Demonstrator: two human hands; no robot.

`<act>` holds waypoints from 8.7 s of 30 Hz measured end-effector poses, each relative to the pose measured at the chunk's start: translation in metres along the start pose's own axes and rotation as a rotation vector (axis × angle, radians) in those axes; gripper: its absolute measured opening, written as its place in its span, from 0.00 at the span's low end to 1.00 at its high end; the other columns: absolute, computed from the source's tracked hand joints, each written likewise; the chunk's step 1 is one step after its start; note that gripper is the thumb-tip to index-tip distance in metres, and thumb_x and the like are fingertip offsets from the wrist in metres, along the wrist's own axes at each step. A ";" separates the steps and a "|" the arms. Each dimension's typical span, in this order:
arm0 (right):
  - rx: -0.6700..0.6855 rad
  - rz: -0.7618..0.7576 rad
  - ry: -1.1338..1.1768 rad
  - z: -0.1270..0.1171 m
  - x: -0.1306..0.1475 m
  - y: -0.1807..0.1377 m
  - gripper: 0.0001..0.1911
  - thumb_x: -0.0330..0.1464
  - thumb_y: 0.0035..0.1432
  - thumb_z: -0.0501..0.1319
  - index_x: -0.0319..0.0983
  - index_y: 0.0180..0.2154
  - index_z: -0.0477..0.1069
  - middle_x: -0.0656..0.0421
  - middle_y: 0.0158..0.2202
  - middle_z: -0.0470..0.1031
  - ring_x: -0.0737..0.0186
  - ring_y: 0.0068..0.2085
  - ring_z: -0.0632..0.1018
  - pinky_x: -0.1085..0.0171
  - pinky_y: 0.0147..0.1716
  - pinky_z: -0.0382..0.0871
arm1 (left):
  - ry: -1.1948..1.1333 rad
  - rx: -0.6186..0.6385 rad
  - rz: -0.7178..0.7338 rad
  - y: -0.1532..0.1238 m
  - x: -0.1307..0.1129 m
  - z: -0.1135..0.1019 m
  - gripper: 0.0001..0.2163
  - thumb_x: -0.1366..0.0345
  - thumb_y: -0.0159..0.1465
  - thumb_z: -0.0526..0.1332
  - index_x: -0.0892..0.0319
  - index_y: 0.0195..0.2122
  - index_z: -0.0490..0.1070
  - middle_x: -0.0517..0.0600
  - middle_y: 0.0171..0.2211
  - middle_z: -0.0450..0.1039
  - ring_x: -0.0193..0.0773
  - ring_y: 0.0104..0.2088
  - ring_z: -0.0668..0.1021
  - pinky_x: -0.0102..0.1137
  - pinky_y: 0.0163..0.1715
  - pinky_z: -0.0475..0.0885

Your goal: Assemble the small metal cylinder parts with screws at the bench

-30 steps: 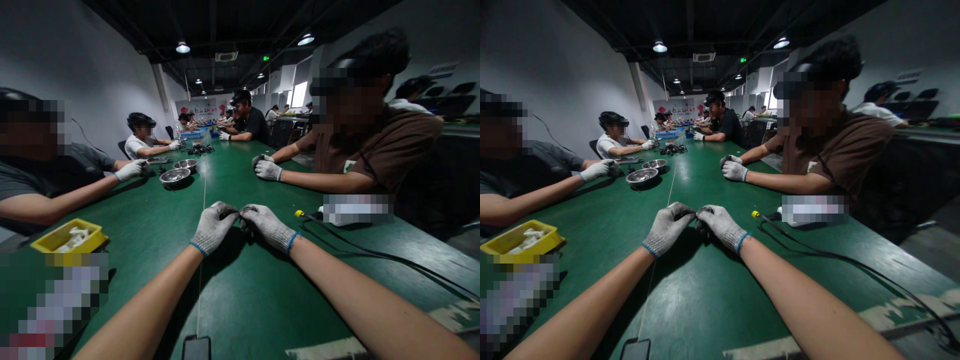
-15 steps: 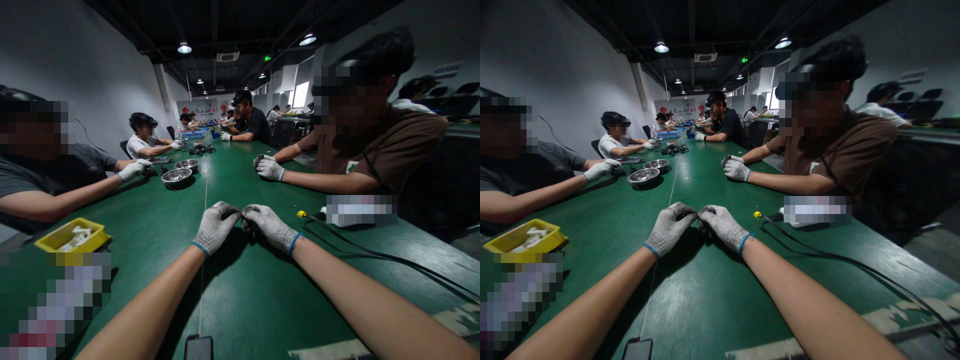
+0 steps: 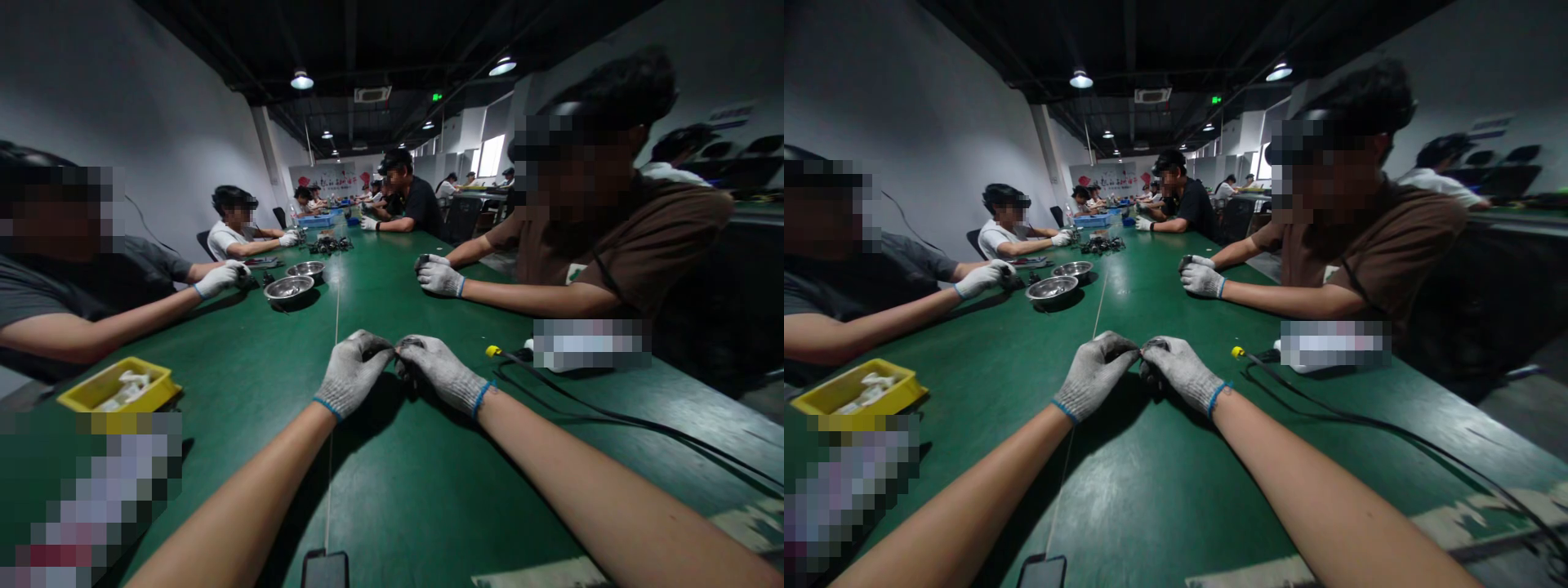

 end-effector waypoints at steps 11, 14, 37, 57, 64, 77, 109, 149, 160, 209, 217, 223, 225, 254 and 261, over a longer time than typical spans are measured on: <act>-0.012 0.008 0.004 0.000 -0.001 0.000 0.14 0.43 0.52 0.65 0.39 0.28 0.72 0.62 0.21 0.76 0.67 0.20 0.73 0.69 0.19 0.66 | 0.015 0.005 0.005 -0.001 -0.003 0.001 0.04 0.70 0.64 0.66 0.57 0.36 0.82 0.48 0.34 0.81 0.38 0.36 0.83 0.31 0.40 0.79; -0.014 0.020 0.013 0.000 -0.002 0.000 0.14 0.43 0.52 0.65 0.39 0.28 0.72 0.62 0.22 0.76 0.67 0.20 0.73 0.69 0.18 0.66 | 0.032 -0.002 0.007 -0.002 -0.004 0.000 0.04 0.68 0.64 0.66 0.57 0.36 0.81 0.49 0.34 0.81 0.38 0.36 0.83 0.31 0.40 0.79; -0.072 -0.095 -0.051 -0.005 0.008 0.000 0.16 0.47 0.57 0.65 0.41 0.31 0.71 0.62 0.24 0.73 0.64 0.25 0.71 0.66 0.25 0.67 | 0.036 -0.102 0.007 0.000 -0.001 -0.015 0.05 0.66 0.66 0.66 0.56 0.36 0.83 0.49 0.34 0.82 0.39 0.36 0.83 0.32 0.41 0.78; -0.005 -0.317 -0.261 -0.001 0.023 -0.003 0.17 0.29 0.51 0.64 0.38 0.45 0.79 0.54 0.45 0.83 0.52 0.47 0.81 0.55 0.52 0.74 | 0.010 -0.078 -0.004 -0.002 -0.014 -0.009 0.04 0.65 0.64 0.67 0.57 0.35 0.82 0.49 0.32 0.81 0.38 0.34 0.82 0.32 0.38 0.78; -0.003 -0.324 -0.266 0.003 0.022 -0.003 0.19 0.24 0.47 0.63 0.40 0.43 0.81 0.54 0.46 0.84 0.50 0.49 0.81 0.53 0.53 0.74 | 0.103 -0.039 -0.005 -0.003 -0.017 -0.002 0.06 0.64 0.64 0.68 0.58 0.31 0.81 0.49 0.29 0.79 0.38 0.31 0.81 0.30 0.34 0.75; 0.010 -0.351 -0.306 0.005 0.019 -0.003 0.19 0.26 0.49 0.65 0.40 0.45 0.81 0.53 0.46 0.83 0.49 0.49 0.81 0.53 0.52 0.74 | 0.157 0.041 -0.090 0.002 -0.014 0.002 0.03 0.67 0.61 0.69 0.58 0.30 0.80 0.49 0.29 0.80 0.39 0.31 0.81 0.31 0.33 0.74; -0.017 -0.306 -0.292 0.000 0.018 -0.001 0.16 0.35 0.54 0.67 0.37 0.44 0.78 0.56 0.41 0.83 0.55 0.42 0.81 0.59 0.44 0.75 | 0.422 -0.115 0.321 -0.013 -0.033 -0.013 0.09 0.68 0.66 0.59 0.60 0.44 0.79 0.55 0.38 0.78 0.43 0.38 0.81 0.35 0.41 0.78; -0.110 -0.246 -0.338 -0.013 0.014 0.001 0.15 0.42 0.59 0.66 0.39 0.43 0.73 0.56 0.40 0.80 0.57 0.41 0.79 0.56 0.45 0.75 | 0.293 0.367 -0.031 -0.006 0.034 0.019 0.09 0.64 0.63 0.64 0.57 0.37 0.85 0.51 0.36 0.81 0.41 0.38 0.82 0.31 0.43 0.76; -0.113 -0.177 -0.274 -0.015 0.004 0.004 0.14 0.40 0.57 0.65 0.42 0.43 0.68 0.61 0.36 0.74 0.61 0.36 0.75 0.60 0.39 0.74 | 0.313 0.358 -0.020 -0.005 0.034 0.019 0.10 0.64 0.64 0.63 0.58 0.39 0.85 0.52 0.36 0.81 0.41 0.37 0.81 0.32 0.45 0.76; 0.053 -0.423 -0.328 0.009 0.025 -0.006 0.23 0.23 0.52 0.59 0.37 0.50 0.77 0.54 0.47 0.82 0.53 0.50 0.80 0.55 0.55 0.73 | 0.150 -0.077 0.038 -0.003 -0.016 -0.001 0.04 0.68 0.66 0.67 0.58 0.38 0.84 0.49 0.33 0.80 0.37 0.36 0.81 0.31 0.41 0.77; 0.059 -0.450 -0.334 0.011 0.025 -0.008 0.24 0.22 0.52 0.60 0.38 0.51 0.77 0.53 0.49 0.82 0.53 0.51 0.81 0.55 0.56 0.73 | 0.185 -0.045 0.017 -0.001 -0.017 0.000 0.03 0.68 0.65 0.68 0.59 0.36 0.83 0.49 0.32 0.80 0.37 0.34 0.82 0.30 0.39 0.76; 0.059 -0.433 -0.338 0.011 0.025 -0.007 0.24 0.22 0.53 0.60 0.38 0.52 0.77 0.53 0.50 0.83 0.53 0.52 0.81 0.55 0.57 0.73 | 0.228 0.001 0.003 0.002 -0.017 0.002 0.03 0.67 0.64 0.69 0.59 0.35 0.83 0.49 0.32 0.79 0.38 0.34 0.81 0.31 0.39 0.77; 0.061 -0.429 -0.327 0.011 0.025 -0.007 0.24 0.22 0.53 0.60 0.38 0.52 0.77 0.54 0.50 0.83 0.53 0.53 0.81 0.55 0.58 0.73 | 0.246 0.016 0.001 0.002 -0.017 0.002 0.03 0.67 0.64 0.69 0.59 0.35 0.83 0.49 0.32 0.79 0.38 0.34 0.81 0.31 0.39 0.77; -0.037 -0.417 -0.361 0.011 0.019 -0.009 0.24 0.19 0.55 0.58 0.39 0.53 0.74 0.52 0.51 0.81 0.54 0.53 0.81 0.53 0.60 0.73 | 0.674 0.064 0.438 -0.021 -0.053 0.017 0.14 0.62 0.72 0.56 0.57 0.51 0.79 0.57 0.44 0.77 0.44 0.39 0.78 0.39 0.40 0.78; -0.070 -0.378 -0.381 0.008 0.021 -0.011 0.15 0.25 0.58 0.61 0.40 0.47 0.73 0.55 0.44 0.83 0.55 0.45 0.82 0.57 0.48 0.77 | 0.432 0.038 0.309 -0.017 -0.043 0.006 0.13 0.61 0.69 0.60 0.54 0.51 0.80 0.54 0.42 0.69 0.42 0.41 0.77 0.37 0.42 0.78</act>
Point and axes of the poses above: each hand's wrist, its own y-axis towards the middle knuckle, its own z-axis out of the palm, x = y × z, the point moved 10 cm from there along y, towards the middle knuckle
